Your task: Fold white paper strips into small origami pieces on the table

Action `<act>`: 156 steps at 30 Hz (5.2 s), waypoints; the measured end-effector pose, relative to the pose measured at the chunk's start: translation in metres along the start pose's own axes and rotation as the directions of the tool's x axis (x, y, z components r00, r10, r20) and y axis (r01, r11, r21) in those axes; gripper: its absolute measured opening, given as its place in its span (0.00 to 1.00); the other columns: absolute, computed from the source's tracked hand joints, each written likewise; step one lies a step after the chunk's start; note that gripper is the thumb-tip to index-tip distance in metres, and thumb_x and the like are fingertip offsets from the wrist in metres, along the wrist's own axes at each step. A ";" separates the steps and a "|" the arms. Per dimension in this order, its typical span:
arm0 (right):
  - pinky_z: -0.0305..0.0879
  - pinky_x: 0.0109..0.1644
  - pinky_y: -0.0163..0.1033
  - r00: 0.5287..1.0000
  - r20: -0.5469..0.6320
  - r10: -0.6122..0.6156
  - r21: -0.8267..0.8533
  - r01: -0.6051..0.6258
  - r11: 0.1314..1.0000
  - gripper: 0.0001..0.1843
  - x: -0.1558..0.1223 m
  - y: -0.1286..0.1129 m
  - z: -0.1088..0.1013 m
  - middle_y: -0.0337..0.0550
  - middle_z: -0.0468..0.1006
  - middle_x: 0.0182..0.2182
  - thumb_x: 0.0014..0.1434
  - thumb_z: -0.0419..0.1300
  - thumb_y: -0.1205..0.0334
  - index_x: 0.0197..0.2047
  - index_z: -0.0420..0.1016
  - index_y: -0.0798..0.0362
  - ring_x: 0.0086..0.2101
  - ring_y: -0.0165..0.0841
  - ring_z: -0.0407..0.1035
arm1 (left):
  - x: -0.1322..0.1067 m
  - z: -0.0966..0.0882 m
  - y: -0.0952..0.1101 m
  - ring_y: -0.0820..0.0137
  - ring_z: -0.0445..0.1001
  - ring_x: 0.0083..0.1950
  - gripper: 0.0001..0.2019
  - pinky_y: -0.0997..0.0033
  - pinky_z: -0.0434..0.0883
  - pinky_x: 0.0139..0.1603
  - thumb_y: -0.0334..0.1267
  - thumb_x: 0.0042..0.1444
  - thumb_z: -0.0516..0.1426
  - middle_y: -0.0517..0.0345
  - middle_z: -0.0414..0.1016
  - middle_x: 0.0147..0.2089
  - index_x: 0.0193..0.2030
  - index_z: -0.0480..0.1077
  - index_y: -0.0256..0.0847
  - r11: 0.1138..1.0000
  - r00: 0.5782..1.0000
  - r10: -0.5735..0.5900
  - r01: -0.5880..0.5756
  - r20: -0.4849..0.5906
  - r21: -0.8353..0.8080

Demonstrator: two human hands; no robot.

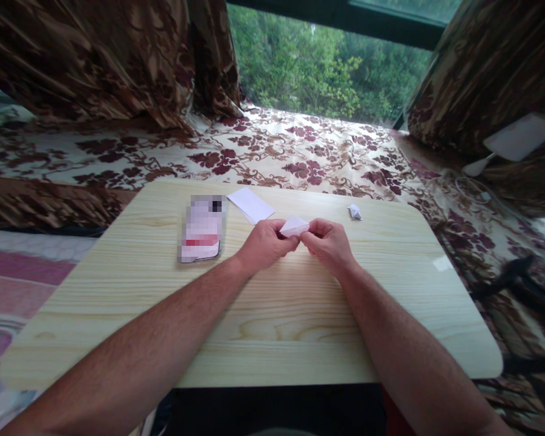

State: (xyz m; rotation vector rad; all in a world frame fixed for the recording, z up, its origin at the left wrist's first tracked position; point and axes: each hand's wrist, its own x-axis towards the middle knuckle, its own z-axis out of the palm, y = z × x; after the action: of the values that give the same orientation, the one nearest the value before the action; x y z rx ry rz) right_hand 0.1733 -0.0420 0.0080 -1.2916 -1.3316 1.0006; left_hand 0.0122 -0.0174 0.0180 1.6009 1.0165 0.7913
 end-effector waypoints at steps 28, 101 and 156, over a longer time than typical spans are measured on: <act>0.52 0.24 0.32 1.000 0.022 -0.004 0.029 0.004 1.000 0.04 0.002 0.007 -0.001 0.35 0.72 0.21 0.50 0.61 0.64 0.28 0.73 0.55 0.21 0.26 0.60 | 0.003 0.003 -0.009 0.78 0.59 0.26 0.09 0.78 0.56 0.25 0.39 0.50 0.60 0.63 0.64 0.25 0.31 0.73 0.33 0.991 0.992 0.119 -0.121 0.046 0.048; 0.48 0.22 0.34 0.999 -0.017 0.041 -0.001 -0.041 0.999 0.07 0.001 -0.003 0.000 0.32 0.66 0.16 0.47 0.61 0.63 0.22 0.68 0.54 0.19 0.25 0.55 | 0.002 0.001 -0.008 0.77 0.62 0.25 0.09 0.76 0.57 0.25 0.40 0.50 0.59 0.63 0.67 0.24 0.30 0.71 0.35 0.996 0.998 0.063 -0.063 -0.011 -0.058; 0.66 0.34 0.36 0.920 0.179 -0.350 -0.034 0.361 0.932 0.08 -0.001 0.001 -0.009 0.44 0.76 0.40 0.57 0.62 0.70 0.36 0.81 0.50 0.38 0.33 0.71 | 0.008 -0.011 -0.007 0.78 0.58 0.21 0.12 0.76 0.55 0.23 0.44 0.51 0.61 0.64 0.66 0.19 0.26 0.74 0.35 0.988 0.997 -0.042 0.031 -0.068 -0.150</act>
State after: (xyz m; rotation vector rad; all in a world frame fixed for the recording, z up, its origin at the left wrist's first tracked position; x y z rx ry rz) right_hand 0.1825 -0.0431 0.0082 -0.9775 -1.6729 0.8282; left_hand 0.0044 -0.0053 0.0139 1.4320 1.0105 0.8839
